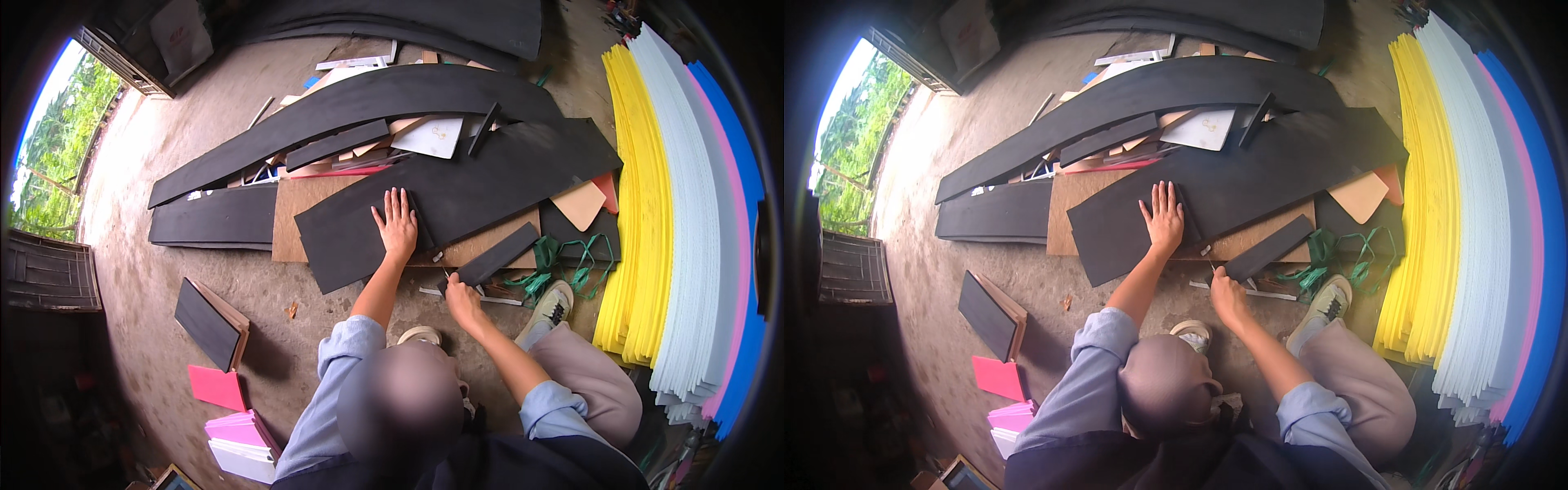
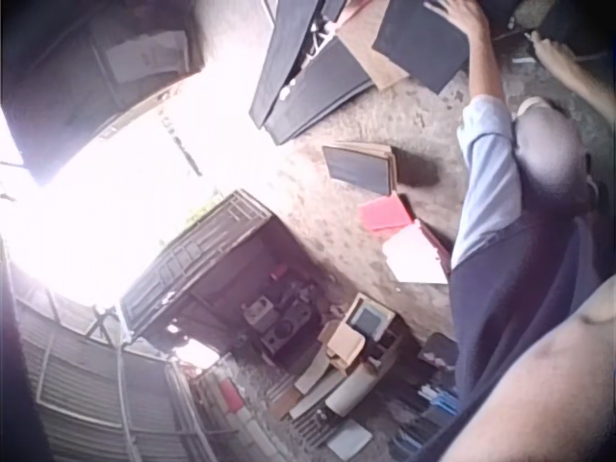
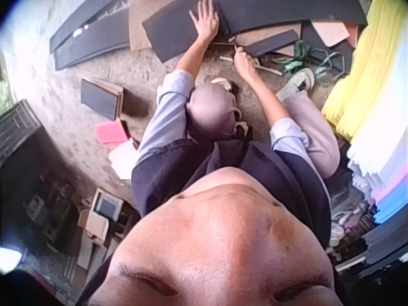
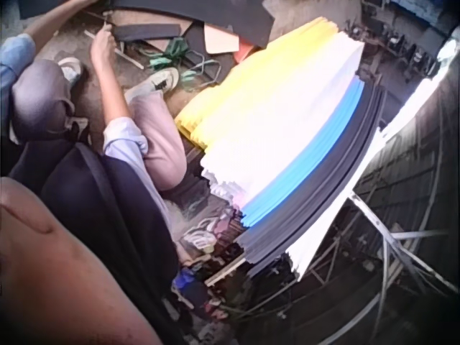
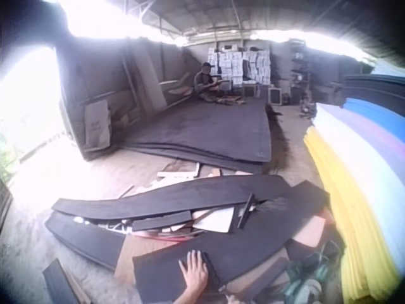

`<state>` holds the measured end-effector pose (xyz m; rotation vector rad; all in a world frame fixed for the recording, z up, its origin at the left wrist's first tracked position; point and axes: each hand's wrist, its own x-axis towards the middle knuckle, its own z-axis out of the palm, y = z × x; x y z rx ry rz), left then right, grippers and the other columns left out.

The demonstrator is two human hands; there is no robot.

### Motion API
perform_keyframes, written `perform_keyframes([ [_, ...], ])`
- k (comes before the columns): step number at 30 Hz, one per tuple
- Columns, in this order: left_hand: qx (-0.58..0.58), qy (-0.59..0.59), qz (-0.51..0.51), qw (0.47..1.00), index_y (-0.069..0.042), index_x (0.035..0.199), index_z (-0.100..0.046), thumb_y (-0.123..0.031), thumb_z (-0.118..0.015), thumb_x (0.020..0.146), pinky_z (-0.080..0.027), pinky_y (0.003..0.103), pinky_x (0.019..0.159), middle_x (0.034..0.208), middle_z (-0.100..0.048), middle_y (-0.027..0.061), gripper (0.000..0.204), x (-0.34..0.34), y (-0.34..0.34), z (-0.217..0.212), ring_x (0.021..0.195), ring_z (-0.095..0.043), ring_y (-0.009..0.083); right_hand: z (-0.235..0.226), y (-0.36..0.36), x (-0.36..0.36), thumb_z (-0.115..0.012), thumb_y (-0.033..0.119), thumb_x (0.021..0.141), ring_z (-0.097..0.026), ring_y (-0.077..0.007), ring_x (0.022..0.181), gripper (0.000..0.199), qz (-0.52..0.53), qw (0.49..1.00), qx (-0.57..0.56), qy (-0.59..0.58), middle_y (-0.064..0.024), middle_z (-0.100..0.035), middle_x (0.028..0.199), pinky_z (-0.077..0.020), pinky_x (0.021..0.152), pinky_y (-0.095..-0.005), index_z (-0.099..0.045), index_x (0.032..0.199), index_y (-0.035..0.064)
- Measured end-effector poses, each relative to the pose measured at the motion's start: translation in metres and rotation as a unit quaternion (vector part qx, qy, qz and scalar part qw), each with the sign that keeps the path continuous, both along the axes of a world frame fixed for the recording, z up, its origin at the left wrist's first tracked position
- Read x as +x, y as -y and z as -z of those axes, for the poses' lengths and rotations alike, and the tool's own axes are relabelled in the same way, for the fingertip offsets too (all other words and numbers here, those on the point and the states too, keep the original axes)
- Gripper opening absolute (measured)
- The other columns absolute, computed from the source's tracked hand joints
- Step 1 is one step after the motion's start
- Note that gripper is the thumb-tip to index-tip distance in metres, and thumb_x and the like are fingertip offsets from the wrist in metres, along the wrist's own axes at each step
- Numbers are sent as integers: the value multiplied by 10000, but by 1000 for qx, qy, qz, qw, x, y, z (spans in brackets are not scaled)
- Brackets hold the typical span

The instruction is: The person sits on the floor and uses a red utility knife to cut black cardboard sheets into smaller rectangular pieces. They repeatedly align the sheets, score the material, and separate the cut sections, stacking the finished pieces nearby.

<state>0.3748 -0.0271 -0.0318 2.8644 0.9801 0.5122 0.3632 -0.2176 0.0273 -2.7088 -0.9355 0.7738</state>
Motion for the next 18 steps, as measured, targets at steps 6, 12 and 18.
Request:
perform_keyframes([
  [6, -108, 75, 104, 986, -79, 1369, -224, -410, -483, 837, -44, 530, 1046, 1438, -157, 127, 677, -30, -14, -5, 1341, -105, 263, -18, 7, 34, -400, 214, 877, -602, -398, 807, 253, -27, 998, 1, -50, -257, -608, 797, -471, 726, -486, -481, 922, -22],
  [12, -81, -76, 147, 983, -109, 1376, -217, -580, -574, 699, -36, 530, 1052, 1441, -160, 106, 899, -77, 12, -41, 1342, -101, 247, -16, -57, 85, -395, 260, 902, -572, -433, 691, 236, 70, 983, 172, 12, -246, -586, 687, -460, 606, -505, -430, 921, 28],
  [18, -64, -79, 137, 985, -119, 1373, -233, -593, -597, 660, -71, 507, 1061, 1432, -196, 98, 930, -54, -20, -38, 1337, -130, 242, 25, -116, 119, -396, 265, 906, -577, -419, 646, 226, 79, 976, 203, 28, -229, -584, 645, -465, 561, -495, -423, 912, 41],
])
